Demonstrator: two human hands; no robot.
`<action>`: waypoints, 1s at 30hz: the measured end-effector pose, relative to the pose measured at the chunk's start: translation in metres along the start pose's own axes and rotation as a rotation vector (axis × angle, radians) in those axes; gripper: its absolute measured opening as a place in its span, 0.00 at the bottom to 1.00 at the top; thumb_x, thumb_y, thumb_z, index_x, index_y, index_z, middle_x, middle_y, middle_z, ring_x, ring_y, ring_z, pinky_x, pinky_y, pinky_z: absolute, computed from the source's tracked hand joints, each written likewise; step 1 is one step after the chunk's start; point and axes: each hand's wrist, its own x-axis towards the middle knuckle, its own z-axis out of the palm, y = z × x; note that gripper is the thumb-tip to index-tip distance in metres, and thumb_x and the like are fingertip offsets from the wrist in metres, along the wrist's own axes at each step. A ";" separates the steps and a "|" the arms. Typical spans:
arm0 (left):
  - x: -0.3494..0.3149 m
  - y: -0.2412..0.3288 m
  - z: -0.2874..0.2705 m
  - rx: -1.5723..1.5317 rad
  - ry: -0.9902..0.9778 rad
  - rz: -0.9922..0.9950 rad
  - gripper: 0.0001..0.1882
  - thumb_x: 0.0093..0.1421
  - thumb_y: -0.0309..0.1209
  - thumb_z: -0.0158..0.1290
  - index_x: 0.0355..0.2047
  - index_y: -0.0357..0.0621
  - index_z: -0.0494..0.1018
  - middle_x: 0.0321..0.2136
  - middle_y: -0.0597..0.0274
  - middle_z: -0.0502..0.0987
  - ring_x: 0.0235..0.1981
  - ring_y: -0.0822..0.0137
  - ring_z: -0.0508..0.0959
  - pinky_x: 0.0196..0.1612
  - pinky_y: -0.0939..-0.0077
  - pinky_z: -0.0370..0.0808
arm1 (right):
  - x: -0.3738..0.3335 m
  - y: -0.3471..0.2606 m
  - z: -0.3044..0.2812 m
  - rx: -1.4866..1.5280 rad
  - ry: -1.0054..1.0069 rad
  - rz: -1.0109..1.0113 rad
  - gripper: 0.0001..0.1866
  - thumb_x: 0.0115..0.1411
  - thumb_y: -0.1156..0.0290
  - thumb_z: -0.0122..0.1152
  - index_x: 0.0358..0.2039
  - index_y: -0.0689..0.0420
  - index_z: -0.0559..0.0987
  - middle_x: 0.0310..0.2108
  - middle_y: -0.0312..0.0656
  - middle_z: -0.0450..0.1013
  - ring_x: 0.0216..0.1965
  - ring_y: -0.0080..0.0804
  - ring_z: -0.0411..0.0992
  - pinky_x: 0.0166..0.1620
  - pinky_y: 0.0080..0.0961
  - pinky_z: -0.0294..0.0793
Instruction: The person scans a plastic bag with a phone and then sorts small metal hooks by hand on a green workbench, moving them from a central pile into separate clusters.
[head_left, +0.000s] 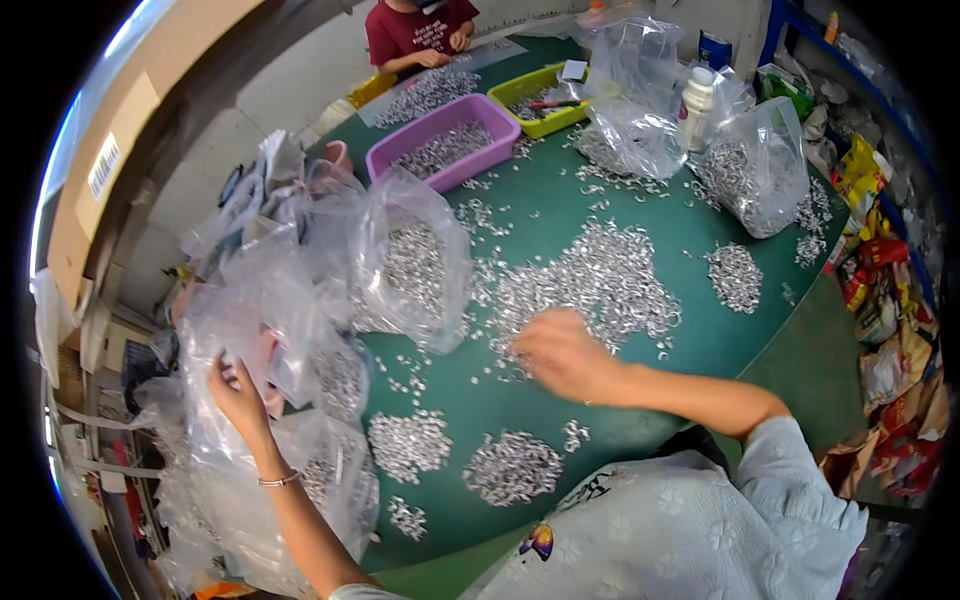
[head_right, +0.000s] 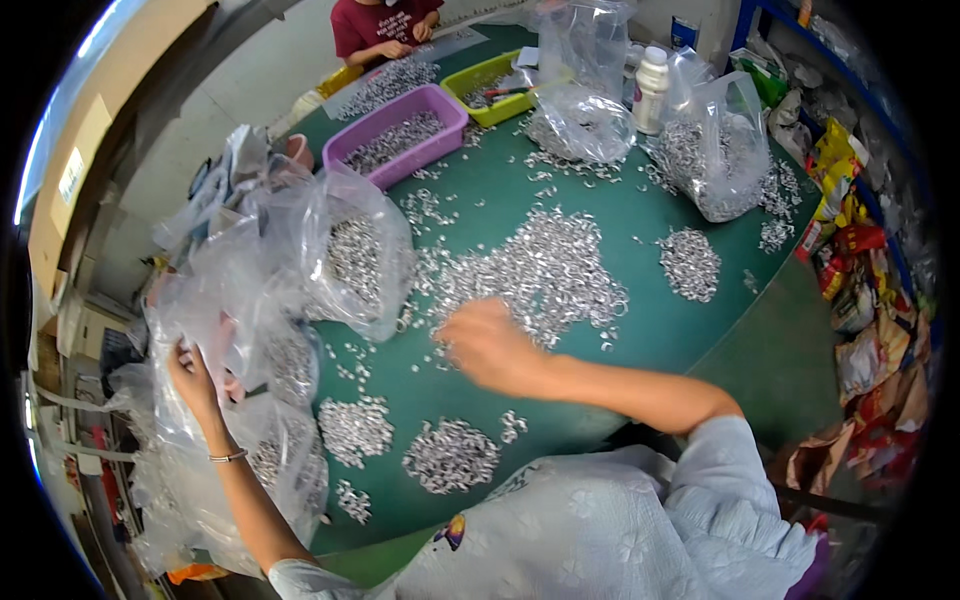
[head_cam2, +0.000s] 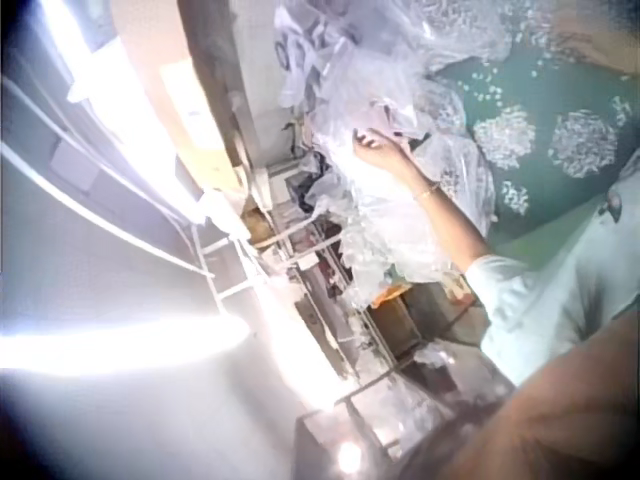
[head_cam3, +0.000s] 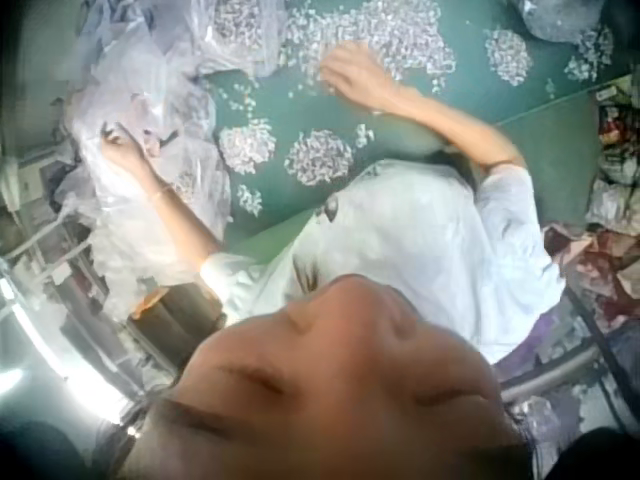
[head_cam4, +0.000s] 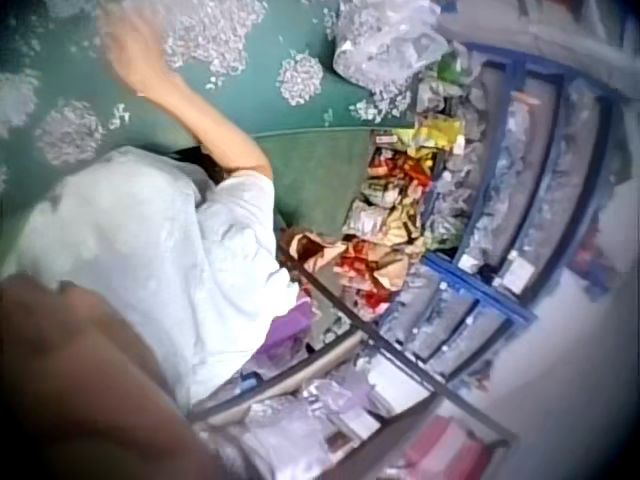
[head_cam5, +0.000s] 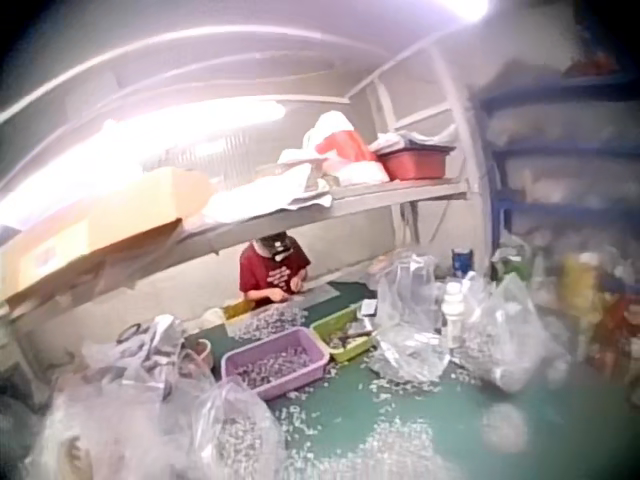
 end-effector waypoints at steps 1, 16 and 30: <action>-0.016 0.056 0.003 -0.097 -0.015 0.044 0.17 0.60 0.27 0.53 0.49 0.37 0.71 0.38 0.55 0.74 0.35 0.66 0.74 0.38 0.75 0.71 | -0.024 0.017 -0.025 -0.098 -0.058 0.174 0.11 0.50 0.76 0.62 0.37 0.58 0.78 0.37 0.42 0.74 0.44 0.41 0.70 0.49 0.36 0.64; -0.246 0.252 0.161 -0.118 -0.807 0.544 0.27 0.57 0.28 0.55 0.57 0.38 0.64 0.60 0.48 0.62 0.61 0.45 0.60 0.63 0.49 0.56 | 0.008 0.223 -0.078 -0.553 0.040 0.244 0.06 0.51 0.77 0.61 0.32 0.60 0.79 0.34 0.47 0.73 0.37 0.48 0.70 0.40 0.41 0.69; -0.227 0.281 0.194 -0.115 -0.744 0.568 0.17 0.52 0.26 0.57 0.44 0.41 0.72 0.42 0.60 0.72 0.45 0.58 0.70 0.46 0.64 0.63 | -0.085 0.043 -0.036 0.106 -0.214 0.176 0.07 0.49 0.73 0.67 0.30 0.59 0.79 0.33 0.40 0.74 0.37 0.39 0.70 0.47 0.32 0.67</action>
